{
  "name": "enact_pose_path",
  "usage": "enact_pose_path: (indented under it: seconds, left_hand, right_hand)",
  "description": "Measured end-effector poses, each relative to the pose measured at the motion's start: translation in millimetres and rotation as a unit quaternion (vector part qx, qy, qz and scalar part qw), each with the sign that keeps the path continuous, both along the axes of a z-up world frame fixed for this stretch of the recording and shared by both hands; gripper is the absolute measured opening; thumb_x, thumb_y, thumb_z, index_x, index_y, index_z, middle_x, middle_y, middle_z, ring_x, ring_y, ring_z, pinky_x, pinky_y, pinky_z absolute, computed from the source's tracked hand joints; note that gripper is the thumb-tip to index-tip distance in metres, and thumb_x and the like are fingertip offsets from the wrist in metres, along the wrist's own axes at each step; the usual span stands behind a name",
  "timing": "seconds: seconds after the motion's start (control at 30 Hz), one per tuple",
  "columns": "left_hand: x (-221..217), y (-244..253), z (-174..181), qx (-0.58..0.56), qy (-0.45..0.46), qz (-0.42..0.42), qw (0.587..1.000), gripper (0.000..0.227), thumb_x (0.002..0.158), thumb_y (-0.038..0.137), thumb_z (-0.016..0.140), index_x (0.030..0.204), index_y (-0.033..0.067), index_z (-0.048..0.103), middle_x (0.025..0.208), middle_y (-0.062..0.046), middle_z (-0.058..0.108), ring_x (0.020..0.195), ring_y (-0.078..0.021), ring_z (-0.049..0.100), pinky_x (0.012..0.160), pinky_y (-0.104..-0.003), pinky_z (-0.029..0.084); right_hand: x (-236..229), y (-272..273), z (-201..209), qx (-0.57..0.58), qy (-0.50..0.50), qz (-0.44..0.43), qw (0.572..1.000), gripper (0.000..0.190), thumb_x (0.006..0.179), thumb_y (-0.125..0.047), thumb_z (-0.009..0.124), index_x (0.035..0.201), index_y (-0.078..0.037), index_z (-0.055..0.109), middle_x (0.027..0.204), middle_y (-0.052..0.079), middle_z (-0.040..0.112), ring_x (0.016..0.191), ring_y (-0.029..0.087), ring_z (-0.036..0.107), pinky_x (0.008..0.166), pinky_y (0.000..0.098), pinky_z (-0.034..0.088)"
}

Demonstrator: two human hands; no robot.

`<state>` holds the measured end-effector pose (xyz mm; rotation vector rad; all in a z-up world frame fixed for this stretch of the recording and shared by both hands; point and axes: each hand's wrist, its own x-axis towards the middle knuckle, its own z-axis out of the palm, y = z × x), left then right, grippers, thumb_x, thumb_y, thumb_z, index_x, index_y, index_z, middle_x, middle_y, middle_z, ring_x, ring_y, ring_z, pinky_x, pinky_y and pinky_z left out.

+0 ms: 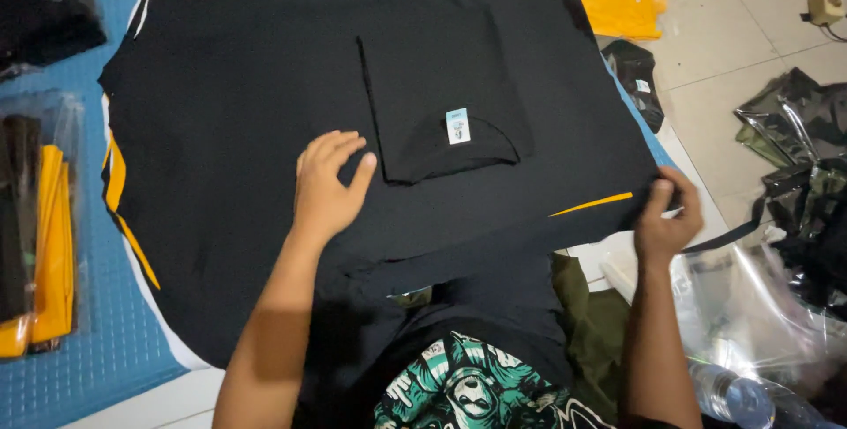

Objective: The person folds a black t-shirt with yellow and white sleeve accents on a blue cutting mat, then places it into a clear plastic bag. The process is repeated with a second identical t-shirt.

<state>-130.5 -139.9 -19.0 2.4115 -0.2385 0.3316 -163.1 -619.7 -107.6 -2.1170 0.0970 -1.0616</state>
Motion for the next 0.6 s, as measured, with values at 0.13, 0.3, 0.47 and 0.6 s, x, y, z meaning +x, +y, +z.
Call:
enact_pose_path:
  seconds: [0.13,0.3,0.47,0.6]
  left_hand:
    - [50.9,4.6,-8.4,-0.013,-0.031,0.064,0.997,0.031,0.098,0.039,0.064,0.114,0.0167,0.078,0.117,-0.002,0.074,0.115,-0.0281,0.062,0.097,-0.046,0.042]
    - [117.3,-16.9,18.8,-0.124,0.165,0.155,0.966,0.042,0.089,0.055,0.068,0.089,0.0155,0.082,0.093,0.001,0.081,0.097,-0.0143,0.077,0.083,-0.033,0.054]
    - [153.7,-27.5,-5.8,-0.11,0.182,0.227,0.95,0.027,0.085,0.044,0.077,0.098,0.021,0.081,0.085,0.004,0.078,0.093,-0.0249,0.077,0.076,-0.039,0.061]
    - [156.5,-21.5,-23.0,-0.129,0.189,0.264,0.937,0.019,0.087,0.044,0.072,0.097,0.029,0.08,0.081,0.014,0.077,0.091,-0.0179,0.076,0.075,-0.036,0.061]
  right_hand:
    - [-1.4,-61.0,-59.0,0.01,0.017,-0.146,0.989,0.015,0.103,-0.008,0.066,0.116,-0.008,0.073,0.111,0.007,0.074,0.104,0.023,0.069,0.083,0.0415,0.05]
    - [-25.0,-133.4,-190.1,0.036,0.29,-0.311,0.904,0.042,0.091,-0.036,0.076,0.117,-0.005,0.074,0.122,0.019,0.065,0.112,0.041,0.063,0.09,0.0595,0.05]
    - [-54.6,-113.5,-204.5,0.036,0.56,-0.259,0.786,0.063,0.084,-0.048,0.084,0.13,-0.007,0.069,0.137,0.029,0.052,0.119,0.056,0.058,0.095,0.069,0.043]
    - [-60.2,-94.6,-185.9,-0.02,0.594,-0.24,0.768,0.047,0.088,-0.042,0.083,0.118,-0.005,0.079,0.149,0.023,0.045,0.117,0.054,0.062,0.094,0.0623,0.047]
